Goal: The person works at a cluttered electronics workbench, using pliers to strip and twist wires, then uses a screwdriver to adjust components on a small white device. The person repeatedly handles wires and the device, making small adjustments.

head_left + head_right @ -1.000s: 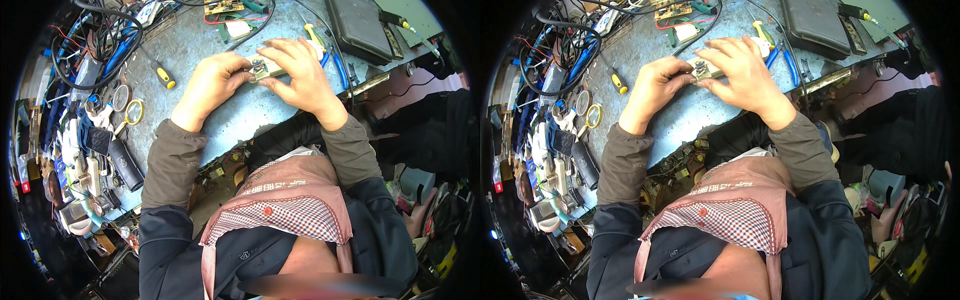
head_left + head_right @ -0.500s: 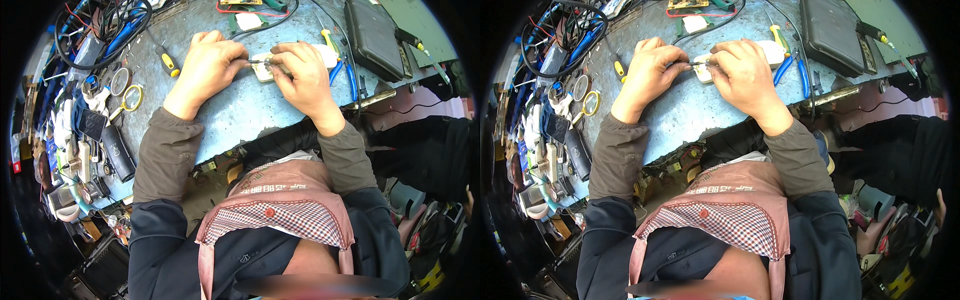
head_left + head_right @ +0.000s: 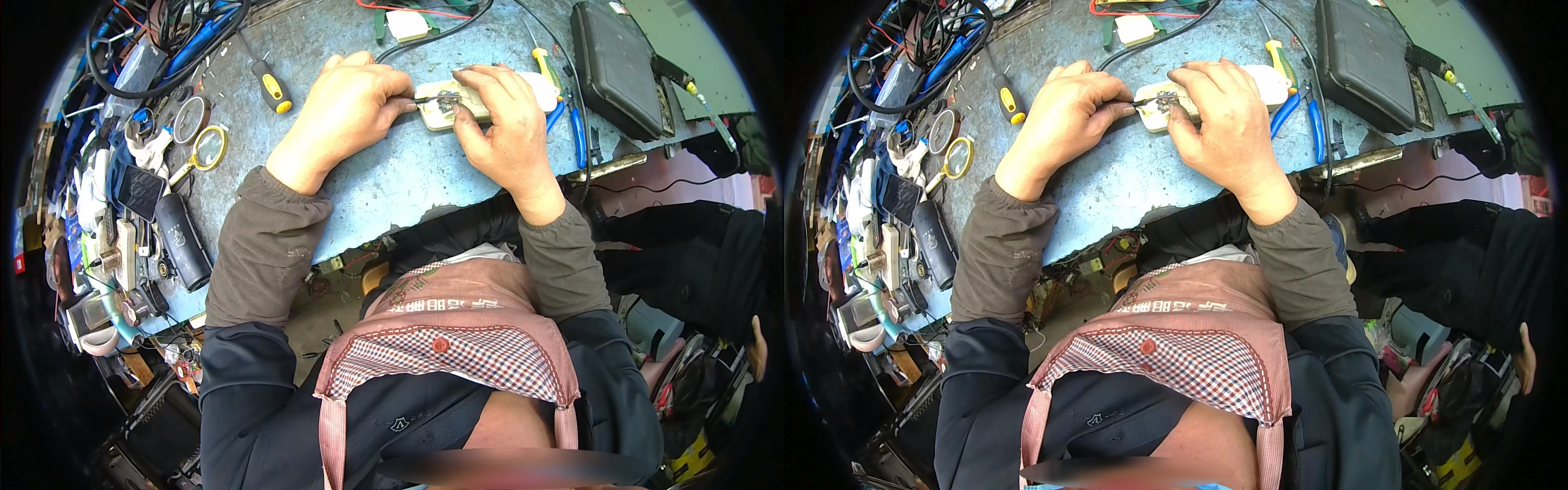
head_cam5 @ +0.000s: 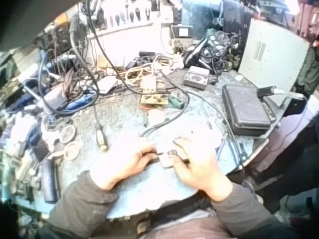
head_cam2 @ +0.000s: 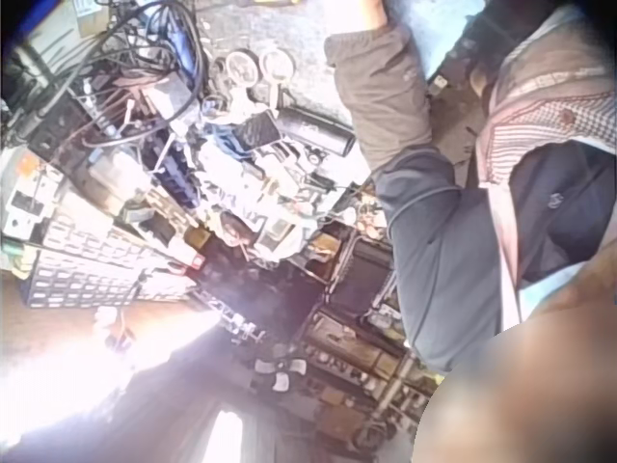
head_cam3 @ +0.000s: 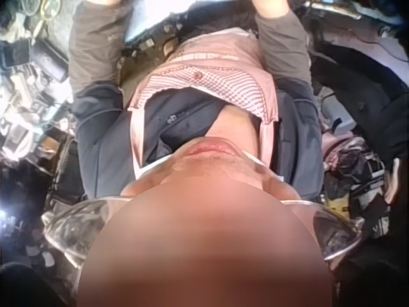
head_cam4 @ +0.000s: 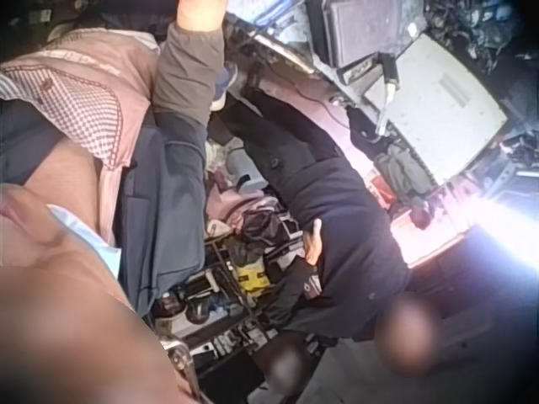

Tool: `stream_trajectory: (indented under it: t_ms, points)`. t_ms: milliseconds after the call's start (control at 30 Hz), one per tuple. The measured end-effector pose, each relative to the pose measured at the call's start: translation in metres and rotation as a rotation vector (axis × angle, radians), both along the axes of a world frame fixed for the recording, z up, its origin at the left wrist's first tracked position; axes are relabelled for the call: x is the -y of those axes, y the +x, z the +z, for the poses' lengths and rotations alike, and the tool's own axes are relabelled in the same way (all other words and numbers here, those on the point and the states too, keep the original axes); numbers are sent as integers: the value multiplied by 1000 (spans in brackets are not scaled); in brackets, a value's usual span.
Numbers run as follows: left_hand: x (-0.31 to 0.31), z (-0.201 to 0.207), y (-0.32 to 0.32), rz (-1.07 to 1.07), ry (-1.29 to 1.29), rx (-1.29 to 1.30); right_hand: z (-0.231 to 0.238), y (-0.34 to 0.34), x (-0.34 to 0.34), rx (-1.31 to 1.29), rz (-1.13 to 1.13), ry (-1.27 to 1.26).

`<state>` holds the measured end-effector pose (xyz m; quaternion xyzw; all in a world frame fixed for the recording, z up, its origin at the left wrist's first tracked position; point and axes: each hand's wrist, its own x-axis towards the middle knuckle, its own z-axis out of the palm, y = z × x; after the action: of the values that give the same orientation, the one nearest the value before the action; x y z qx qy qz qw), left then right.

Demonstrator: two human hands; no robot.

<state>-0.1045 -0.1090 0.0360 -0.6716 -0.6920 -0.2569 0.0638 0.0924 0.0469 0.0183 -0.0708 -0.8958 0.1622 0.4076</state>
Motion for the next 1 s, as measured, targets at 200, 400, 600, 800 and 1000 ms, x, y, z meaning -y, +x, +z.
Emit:
stream_trajectory:
  t_ms: [200,400,600,800,1000]
  points:
    - [4,0,0,8,25,83,2,3,0,16,24,1]
    - [10,36,8,-24,177,215,9,18,-11,-358,1,-232]
    - [10,40,42,-47,263,84,13,91,-41,32,-553,-294]
    - [6,39,50,-2,280,73,8,99,-29,338,-633,-17]
    - [9,27,49,-217,212,1076,7,96,-44,283,-630,-222]
